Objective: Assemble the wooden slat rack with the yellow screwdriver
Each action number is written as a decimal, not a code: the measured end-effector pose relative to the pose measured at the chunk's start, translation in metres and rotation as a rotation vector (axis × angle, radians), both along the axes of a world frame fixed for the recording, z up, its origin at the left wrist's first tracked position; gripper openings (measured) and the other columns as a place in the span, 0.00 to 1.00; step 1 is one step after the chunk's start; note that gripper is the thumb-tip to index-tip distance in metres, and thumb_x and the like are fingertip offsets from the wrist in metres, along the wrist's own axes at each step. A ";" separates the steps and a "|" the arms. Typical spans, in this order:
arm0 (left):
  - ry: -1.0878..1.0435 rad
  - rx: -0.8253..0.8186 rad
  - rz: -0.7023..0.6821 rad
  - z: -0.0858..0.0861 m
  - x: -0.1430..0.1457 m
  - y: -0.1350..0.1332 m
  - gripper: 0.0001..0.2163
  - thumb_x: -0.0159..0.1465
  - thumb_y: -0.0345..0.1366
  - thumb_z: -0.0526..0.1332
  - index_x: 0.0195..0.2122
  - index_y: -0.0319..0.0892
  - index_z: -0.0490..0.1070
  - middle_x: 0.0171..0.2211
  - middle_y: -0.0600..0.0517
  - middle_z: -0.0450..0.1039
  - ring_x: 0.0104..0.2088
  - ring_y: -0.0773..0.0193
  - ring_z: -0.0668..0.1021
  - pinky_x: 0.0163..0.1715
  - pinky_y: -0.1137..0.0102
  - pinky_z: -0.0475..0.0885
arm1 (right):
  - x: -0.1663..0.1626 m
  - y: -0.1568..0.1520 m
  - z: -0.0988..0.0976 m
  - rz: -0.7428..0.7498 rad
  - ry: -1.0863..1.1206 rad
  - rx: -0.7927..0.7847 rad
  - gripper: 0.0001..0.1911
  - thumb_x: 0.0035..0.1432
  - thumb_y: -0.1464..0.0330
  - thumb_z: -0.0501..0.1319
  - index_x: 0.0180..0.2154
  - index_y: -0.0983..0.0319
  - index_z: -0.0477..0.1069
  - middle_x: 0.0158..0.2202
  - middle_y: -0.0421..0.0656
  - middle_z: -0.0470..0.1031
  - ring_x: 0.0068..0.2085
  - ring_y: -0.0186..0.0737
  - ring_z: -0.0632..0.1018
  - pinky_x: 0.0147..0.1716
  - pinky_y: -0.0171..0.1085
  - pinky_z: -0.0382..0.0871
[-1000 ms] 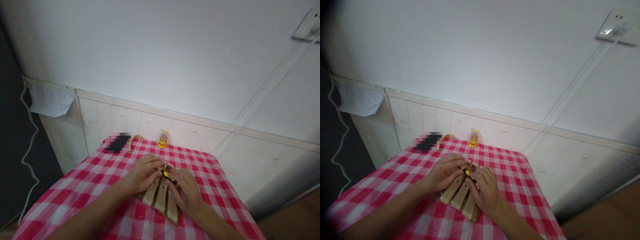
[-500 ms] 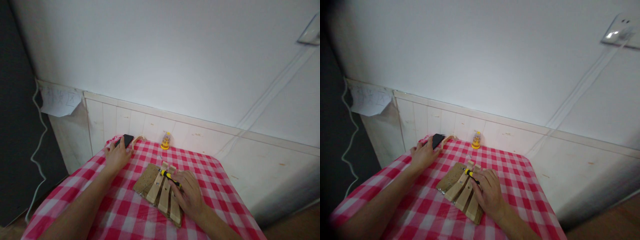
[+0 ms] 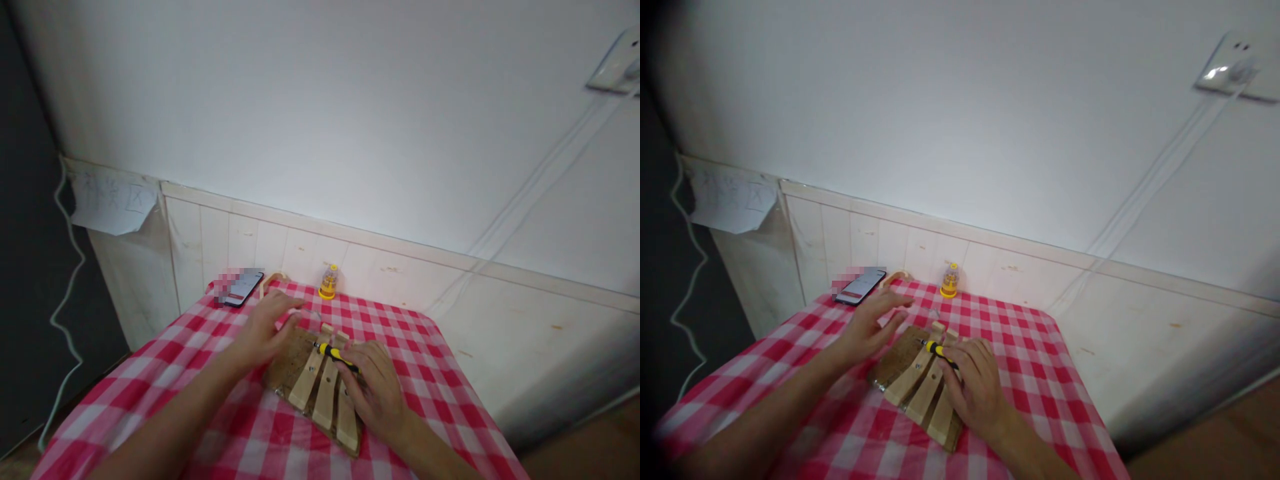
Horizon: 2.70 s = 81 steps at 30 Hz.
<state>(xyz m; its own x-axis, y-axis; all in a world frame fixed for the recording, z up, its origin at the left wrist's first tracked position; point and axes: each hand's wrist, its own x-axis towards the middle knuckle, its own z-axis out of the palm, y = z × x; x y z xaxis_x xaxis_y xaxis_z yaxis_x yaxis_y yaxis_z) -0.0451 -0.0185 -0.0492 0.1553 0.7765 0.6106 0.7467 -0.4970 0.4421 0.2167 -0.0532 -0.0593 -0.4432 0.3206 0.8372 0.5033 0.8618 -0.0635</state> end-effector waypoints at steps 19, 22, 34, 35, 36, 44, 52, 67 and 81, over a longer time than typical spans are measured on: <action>-0.520 -0.114 -0.502 -0.005 0.034 -0.011 0.14 0.66 0.29 0.61 0.52 0.45 0.78 0.46 0.46 0.81 0.46 0.57 0.81 0.50 0.62 0.76 | 0.005 0.004 -0.011 -0.075 0.058 0.044 0.19 0.67 0.70 0.63 0.58 0.56 0.67 0.44 0.49 0.77 0.44 0.50 0.79 0.41 0.50 0.78; -0.879 -0.256 -0.415 -0.007 0.035 -0.001 0.08 0.64 0.34 0.63 0.44 0.43 0.76 0.38 0.50 0.80 0.39 0.59 0.82 0.43 0.64 0.77 | 0.008 0.006 -0.008 -0.088 -0.079 0.074 0.11 0.64 0.73 0.64 0.47 0.57 0.76 0.46 0.49 0.76 0.46 0.51 0.75 0.44 0.51 0.75; -1.044 -0.366 -0.402 -0.015 0.056 0.000 0.11 0.52 0.37 0.73 0.31 0.43 0.72 0.29 0.54 0.76 0.32 0.63 0.79 0.35 0.68 0.75 | 0.016 0.016 -0.017 -0.030 -0.313 -0.083 0.12 0.71 0.65 0.58 0.47 0.53 0.81 0.65 0.50 0.67 0.65 0.57 0.66 0.61 0.66 0.60; -1.040 -0.364 -0.401 -0.017 0.057 0.000 0.11 0.52 0.36 0.73 0.30 0.43 0.72 0.29 0.55 0.76 0.32 0.63 0.79 0.35 0.68 0.75 | 0.016 0.017 -0.017 -0.034 -0.324 -0.086 0.13 0.71 0.65 0.58 0.49 0.53 0.80 0.65 0.50 0.67 0.66 0.56 0.66 0.62 0.65 0.60; -1.033 -0.362 -0.400 -0.018 0.057 0.000 0.10 0.52 0.36 0.73 0.30 0.43 0.72 0.29 0.55 0.76 0.33 0.63 0.79 0.36 0.68 0.75 | 0.016 0.016 -0.016 -0.039 -0.339 -0.089 0.13 0.72 0.65 0.58 0.52 0.52 0.79 0.66 0.50 0.67 0.66 0.55 0.66 0.62 0.65 0.60; -0.972 -0.370 -0.408 -0.023 0.061 -0.001 0.07 0.54 0.33 0.71 0.33 0.42 0.75 0.32 0.54 0.78 0.34 0.63 0.80 0.37 0.69 0.76 | 0.014 0.014 -0.011 -0.071 -0.395 -0.154 0.15 0.73 0.61 0.57 0.54 0.48 0.79 0.70 0.47 0.60 0.68 0.60 0.61 0.62 0.67 0.59; -0.901 -0.345 -0.412 -0.027 0.060 -0.001 0.07 0.56 0.31 0.69 0.36 0.42 0.77 0.34 0.53 0.79 0.36 0.62 0.81 0.39 0.69 0.76 | 0.012 0.014 -0.010 -0.059 -0.429 -0.201 0.16 0.74 0.60 0.55 0.54 0.50 0.79 0.70 0.49 0.61 0.68 0.57 0.62 0.64 0.67 0.55; -0.830 -0.332 -0.434 -0.026 0.062 -0.002 0.07 0.58 0.29 0.68 0.38 0.41 0.78 0.35 0.51 0.82 0.36 0.61 0.82 0.40 0.68 0.77 | 0.013 0.014 -0.011 -0.066 -0.418 -0.209 0.16 0.74 0.60 0.56 0.54 0.50 0.79 0.66 0.50 0.64 0.67 0.57 0.62 0.63 0.67 0.57; -0.862 -0.332 -0.555 -0.025 0.062 -0.005 0.08 0.62 0.30 0.64 0.43 0.41 0.78 0.39 0.49 0.82 0.41 0.58 0.84 0.44 0.66 0.78 | 0.012 0.014 -0.010 -0.066 -0.432 -0.222 0.15 0.73 0.60 0.56 0.53 0.51 0.80 0.68 0.50 0.64 0.67 0.58 0.64 0.63 0.66 0.59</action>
<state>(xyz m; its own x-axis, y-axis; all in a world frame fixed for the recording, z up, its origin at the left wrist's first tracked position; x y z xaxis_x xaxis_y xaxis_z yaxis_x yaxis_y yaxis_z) 0.0169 -0.0233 -0.0742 0.1546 0.8772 0.4546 -0.1736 -0.4289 0.8865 0.2288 -0.0395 -0.0695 -0.7076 0.5095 0.4896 0.5770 0.8166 -0.0160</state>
